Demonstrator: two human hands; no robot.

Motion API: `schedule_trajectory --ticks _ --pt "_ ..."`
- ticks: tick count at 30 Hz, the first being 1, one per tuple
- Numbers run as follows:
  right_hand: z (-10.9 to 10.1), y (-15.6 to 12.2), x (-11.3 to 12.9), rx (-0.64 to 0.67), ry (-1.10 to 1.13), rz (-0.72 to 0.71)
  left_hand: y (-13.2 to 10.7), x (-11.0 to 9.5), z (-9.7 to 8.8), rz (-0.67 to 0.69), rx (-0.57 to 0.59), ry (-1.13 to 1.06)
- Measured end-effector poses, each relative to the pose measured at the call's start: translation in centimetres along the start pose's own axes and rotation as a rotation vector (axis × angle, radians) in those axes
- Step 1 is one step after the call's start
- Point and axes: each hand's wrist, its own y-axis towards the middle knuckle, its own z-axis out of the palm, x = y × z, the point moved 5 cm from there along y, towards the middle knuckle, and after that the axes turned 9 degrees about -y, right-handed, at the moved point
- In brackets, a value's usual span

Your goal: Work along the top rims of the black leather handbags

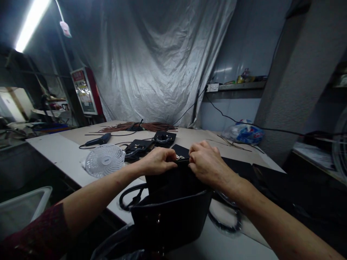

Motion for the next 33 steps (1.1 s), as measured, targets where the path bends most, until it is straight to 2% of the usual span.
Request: schedule_trajectory --ticks 6,18,23,26,28,31,33 --pt "0.0 -0.2 -1.1 -0.047 0.052 0.031 -0.4 -0.1 -0.1 -0.018 0.037 -0.028" --pt "0.0 -0.2 -1.3 0.014 -0.006 0.188 -0.8 -0.5 0.1 0.036 0.062 -0.046" --pt "-0.5 -0.4 -0.8 0.012 -0.039 0.19 -0.4 -0.2 0.2 0.046 0.114 -0.203" --pt "-0.7 -0.1 -0.2 0.003 -0.035 0.173 0.7 0.2 0.9 0.001 0.182 -0.313" --pt "-0.4 0.2 0.0 0.003 0.012 0.13 1.6 0.2 1.6 -0.02 0.183 -0.334" --pt "-0.1 0.4 -0.7 -0.031 0.23 0.025 2.3 -0.3 2.0 -0.002 0.092 -0.232" --pt "-0.4 0.2 -2.3 -0.101 0.421 0.072 2.2 -0.5 1.9 -0.047 0.042 -0.145"
